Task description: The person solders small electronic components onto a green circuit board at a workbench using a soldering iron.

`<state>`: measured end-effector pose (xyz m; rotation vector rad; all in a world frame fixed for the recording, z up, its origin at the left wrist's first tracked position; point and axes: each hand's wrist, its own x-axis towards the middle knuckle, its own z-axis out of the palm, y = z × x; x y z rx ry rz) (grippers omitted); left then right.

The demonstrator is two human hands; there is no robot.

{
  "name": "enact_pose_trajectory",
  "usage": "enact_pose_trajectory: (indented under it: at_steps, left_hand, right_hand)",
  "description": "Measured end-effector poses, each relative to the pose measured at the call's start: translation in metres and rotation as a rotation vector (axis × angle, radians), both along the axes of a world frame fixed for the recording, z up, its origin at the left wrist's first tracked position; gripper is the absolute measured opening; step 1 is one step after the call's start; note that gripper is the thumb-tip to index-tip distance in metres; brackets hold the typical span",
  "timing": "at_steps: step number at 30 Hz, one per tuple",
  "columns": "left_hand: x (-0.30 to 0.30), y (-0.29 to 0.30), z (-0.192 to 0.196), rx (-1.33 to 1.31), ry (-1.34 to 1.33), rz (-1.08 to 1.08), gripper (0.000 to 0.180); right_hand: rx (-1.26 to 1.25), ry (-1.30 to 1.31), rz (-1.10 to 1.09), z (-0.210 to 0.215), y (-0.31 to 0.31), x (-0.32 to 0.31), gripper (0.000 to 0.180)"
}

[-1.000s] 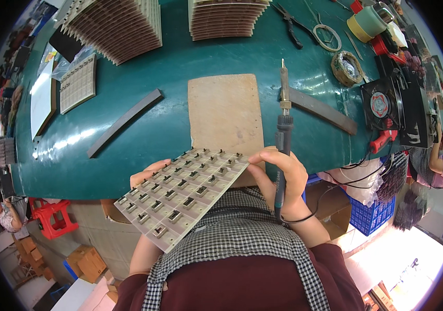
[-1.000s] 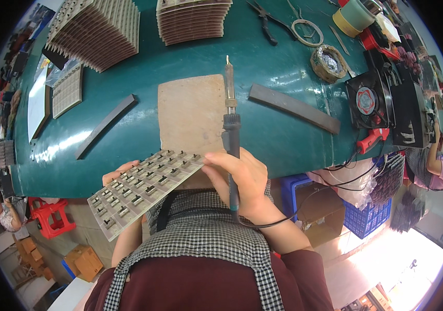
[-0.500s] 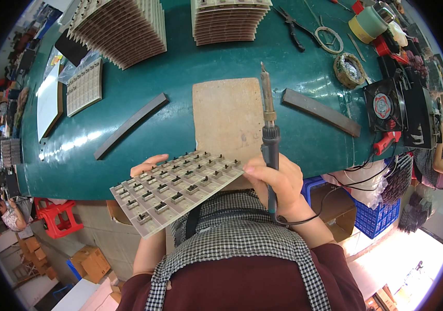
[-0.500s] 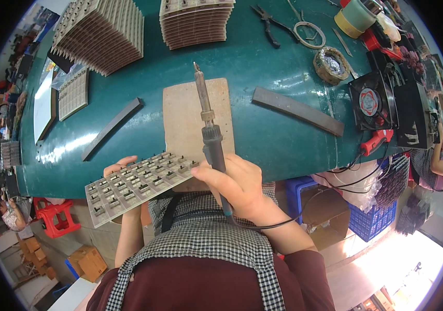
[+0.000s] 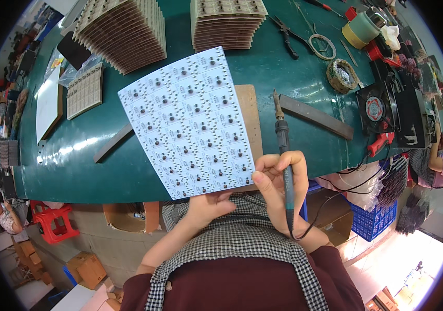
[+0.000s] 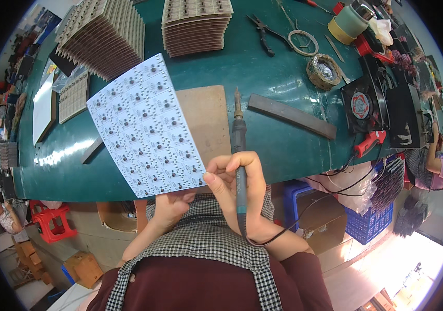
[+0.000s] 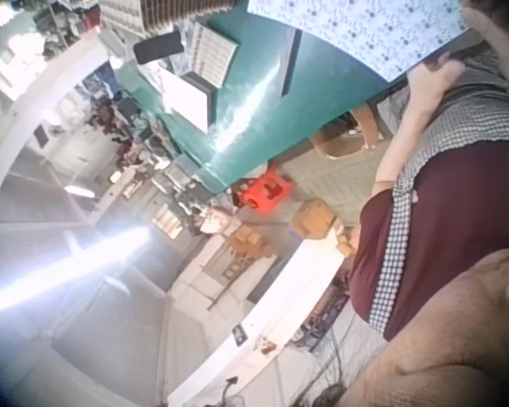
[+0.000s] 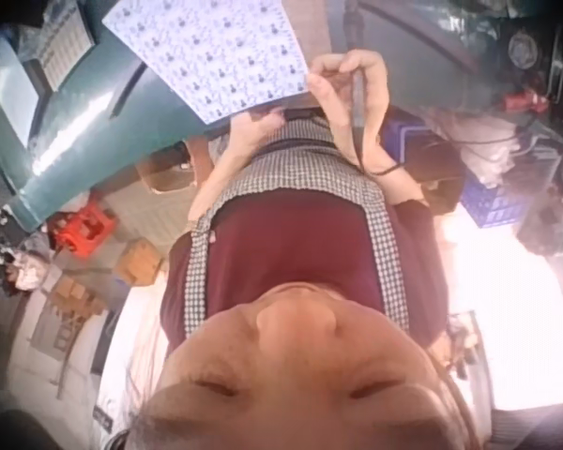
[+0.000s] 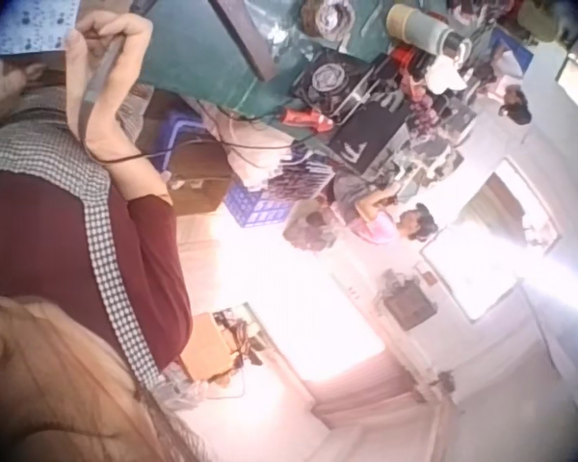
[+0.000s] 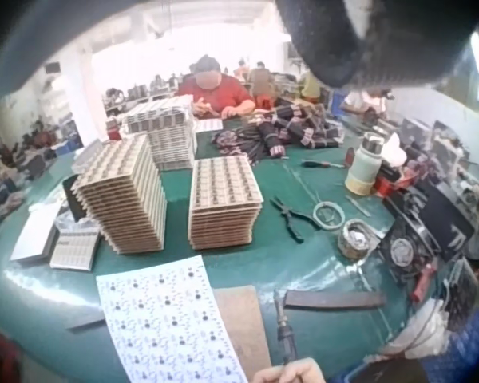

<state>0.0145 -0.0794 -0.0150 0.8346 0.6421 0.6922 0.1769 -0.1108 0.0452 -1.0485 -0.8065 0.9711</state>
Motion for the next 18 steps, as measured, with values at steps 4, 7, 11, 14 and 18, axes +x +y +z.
enact_pose_trajectory:
  at_steps: [4,7,11,14,18]
  left_hand:
    - [0.029,0.005,0.017,-0.124,-0.181,0.175,0.04]
    - [0.033,0.005,0.028,-0.163,-0.149,0.253,0.032]
    - [0.044,0.003,0.038,-0.03,0.007,0.412,0.029]
    - [0.043,0.008,0.048,-0.05,0.074,0.428,0.025]
    - [0.037,0.014,0.044,-0.263,0.021,0.44,0.016]
  right_hand:
    - [0.019,-0.059,-0.016,0.0,-0.003,-0.003,0.028]
    - [-0.034,-0.071,-0.011,0.0,-0.001,-0.002,0.028]
    - [-0.073,-0.053,-0.049,-0.004,0.001,-0.005,0.029]
    - [-0.06,-0.136,-0.123,-0.006,0.004,-0.004,0.029]
    - [0.028,-0.631,-0.204,-0.014,-0.012,0.016,0.032]
